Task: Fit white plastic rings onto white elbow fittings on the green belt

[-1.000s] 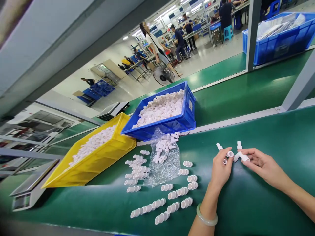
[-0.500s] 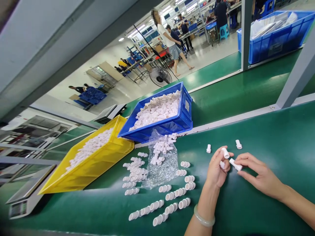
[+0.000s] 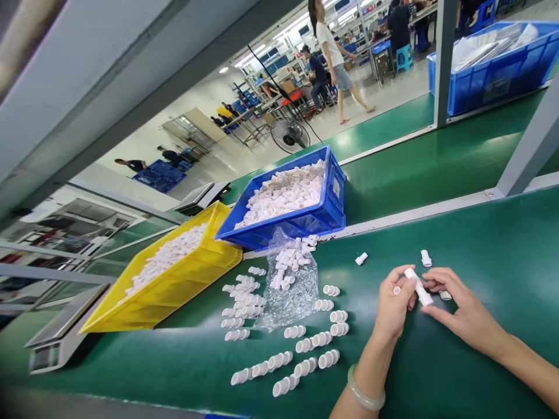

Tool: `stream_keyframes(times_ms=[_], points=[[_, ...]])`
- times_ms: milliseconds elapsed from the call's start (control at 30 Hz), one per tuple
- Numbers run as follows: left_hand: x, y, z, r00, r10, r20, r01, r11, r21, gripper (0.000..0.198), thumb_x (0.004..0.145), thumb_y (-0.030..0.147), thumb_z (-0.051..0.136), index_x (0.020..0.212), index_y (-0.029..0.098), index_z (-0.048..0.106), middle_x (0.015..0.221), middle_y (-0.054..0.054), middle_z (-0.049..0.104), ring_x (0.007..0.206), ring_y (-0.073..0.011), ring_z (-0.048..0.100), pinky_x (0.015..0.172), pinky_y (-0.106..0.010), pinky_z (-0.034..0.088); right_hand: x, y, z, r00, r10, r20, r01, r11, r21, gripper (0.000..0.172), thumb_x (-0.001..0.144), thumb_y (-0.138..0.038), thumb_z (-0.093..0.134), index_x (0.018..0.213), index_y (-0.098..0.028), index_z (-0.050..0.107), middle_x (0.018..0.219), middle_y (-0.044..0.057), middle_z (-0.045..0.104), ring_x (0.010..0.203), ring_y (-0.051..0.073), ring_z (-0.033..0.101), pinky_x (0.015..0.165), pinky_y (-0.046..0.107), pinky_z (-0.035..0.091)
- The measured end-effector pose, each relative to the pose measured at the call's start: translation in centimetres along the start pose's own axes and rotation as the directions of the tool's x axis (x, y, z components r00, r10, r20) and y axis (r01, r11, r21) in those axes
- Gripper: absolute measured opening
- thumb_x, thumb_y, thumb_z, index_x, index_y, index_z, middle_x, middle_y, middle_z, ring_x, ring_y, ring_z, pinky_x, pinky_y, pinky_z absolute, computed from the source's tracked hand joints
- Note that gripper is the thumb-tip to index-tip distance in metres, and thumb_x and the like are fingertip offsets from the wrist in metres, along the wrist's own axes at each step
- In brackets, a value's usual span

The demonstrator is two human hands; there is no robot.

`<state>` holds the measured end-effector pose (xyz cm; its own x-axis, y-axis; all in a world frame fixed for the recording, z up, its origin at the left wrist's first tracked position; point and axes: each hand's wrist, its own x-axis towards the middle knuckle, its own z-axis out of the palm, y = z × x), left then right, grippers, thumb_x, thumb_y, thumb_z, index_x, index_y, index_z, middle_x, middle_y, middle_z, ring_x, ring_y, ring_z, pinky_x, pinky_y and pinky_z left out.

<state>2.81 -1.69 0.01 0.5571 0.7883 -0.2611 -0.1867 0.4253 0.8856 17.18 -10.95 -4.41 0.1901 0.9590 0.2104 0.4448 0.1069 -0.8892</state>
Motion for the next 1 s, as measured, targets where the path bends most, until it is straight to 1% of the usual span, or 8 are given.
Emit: stream_keyframes(times_ms=[167, 267, 467, 633, 733, 800, 933, 1000], points=[[-0.1, -0.5, 0.1, 0.988, -0.072, 0.137, 0.083, 0.994, -0.075, 0.061, 0.076, 0.049, 0.077, 0.119, 0.015, 0.049, 0.074, -0.004, 0.071, 0.043, -0.0037, 0.039, 0.046, -0.019, 0.028, 0.3, 0.1, -0.7, 0.990, 0.020, 0.137, -0.017, 1.000, -0.022, 0.073, 0.089, -0.044, 0.068, 0.151, -0.035, 0.032, 0.156, 0.009, 0.036, 0.132, 0.030, 0.049, 0.108, 0.044, 0.048], [-0.1, -0.8, 0.1, 0.982, -0.109, 0.157, 0.127, 0.986, -0.110, 0.063, 0.074, 0.049, 0.079, 0.117, 0.016, 0.047, 0.072, -0.004, 0.070, 0.041, -0.0034, 0.038, 0.045, -0.018, 0.027, 0.3, 0.0, -0.9, 0.986, -0.018, 0.168, 0.024, 0.999, -0.036, 0.069, 0.091, -0.041, 0.065, 0.152, -0.035, 0.033, 0.153, 0.008, 0.042, 0.135, 0.029, 0.047, 0.111, 0.043, 0.044], [-0.2, -1.0, 0.3, 0.973, -0.130, 0.192, 0.154, 0.981, -0.115, 0.068, 0.070, 0.054, 0.081, 0.114, 0.014, 0.049, 0.069, -0.005, 0.069, 0.042, -0.0045, 0.042, 0.044, -0.019, 0.027, 0.1, -0.4, -0.6, 0.994, -0.065, 0.090, 0.073, 0.994, -0.079, 0.058, 0.095, -0.038, 0.060, 0.148, -0.040, 0.037, 0.147, 0.005, 0.049, 0.134, 0.026, 0.048, 0.113, 0.043, 0.041], [-0.3, -0.6, 0.2, 0.980, -0.140, 0.144, 0.152, 0.986, -0.074, 0.081, 0.065, 0.051, 0.085, 0.126, 0.013, 0.046, 0.068, -0.001, 0.067, 0.042, -0.0041, 0.041, 0.045, -0.019, 0.027, 0.1, 0.8, -1.2, 0.980, 0.076, 0.183, -0.087, 0.995, 0.052, 0.079, 0.090, -0.052, 0.062, 0.156, -0.035, 0.023, 0.152, 0.009, 0.045, 0.135, 0.029, 0.047, 0.111, 0.047, 0.043], [-0.3, -0.5, 0.0, 0.983, -0.148, 0.113, 0.155, 0.986, -0.060, 0.095, 0.058, 0.050, 0.089, 0.134, 0.013, 0.045, 0.060, 0.006, 0.059, 0.042, -0.0046, 0.041, 0.046, -0.019, 0.027, 1.0, 1.2, -2.0, 0.954, 0.194, 0.227, -0.224, 0.968, 0.115, 0.062, 0.093, -0.054, 0.056, 0.148, -0.032, 0.041, 0.142, 0.009, 0.056, 0.127, 0.028, 0.056, 0.106, 0.043, 0.048], [0.0, -0.7, -0.1, 0.984, -0.154, 0.088, 0.163, 0.982, -0.095, 0.099, 0.054, 0.052, 0.090, 0.134, 0.014, 0.047, 0.060, 0.007, 0.056, 0.043, -0.0046, 0.041, 0.045, -0.019, 0.026, 2.2, 0.7, -2.5, 0.946, 0.227, 0.232, -0.254, 0.962, 0.097, 0.051, 0.092, -0.054, 0.058, 0.138, -0.031, 0.053, 0.137, 0.008, 0.060, 0.120, 0.027, 0.060, 0.101, 0.039, 0.051], [1.3, -1.6, -0.6, 0.989, -0.142, 0.030, 0.144, 0.936, -0.320, 0.081, 0.067, 0.072, 0.073, 0.120, 0.012, 0.056, 0.063, 0.003, 0.055, 0.041, -0.0048, 0.037, 0.042, -0.021, 0.020, 5.7, -2.9, -2.4, 0.970, 0.110, 0.217, -0.110, 0.994, -0.012, 0.045, 0.089, -0.056, 0.063, 0.126, -0.030, 0.062, 0.127, 0.005, 0.066, 0.114, 0.027, 0.063, 0.095, 0.037, 0.054], [1.9, -2.0, -0.8, 0.983, -0.179, 0.030, 0.174, 0.886, -0.429, 0.068, 0.074, 0.071, 0.065, 0.108, 0.012, 0.060, 0.061, 0.002, 0.052, 0.042, -0.0062, 0.038, 0.043, -0.022, 0.022, 7.7, -5.5, -1.1, 0.976, -0.001, 0.218, 0.010, 0.999, -0.042, 0.039, 0.092, -0.052, 0.060, 0.125, -0.031, 0.061, 0.123, 0.004, 0.067, 0.112, 0.026, 0.063, 0.093, 0.036, 0.055]])
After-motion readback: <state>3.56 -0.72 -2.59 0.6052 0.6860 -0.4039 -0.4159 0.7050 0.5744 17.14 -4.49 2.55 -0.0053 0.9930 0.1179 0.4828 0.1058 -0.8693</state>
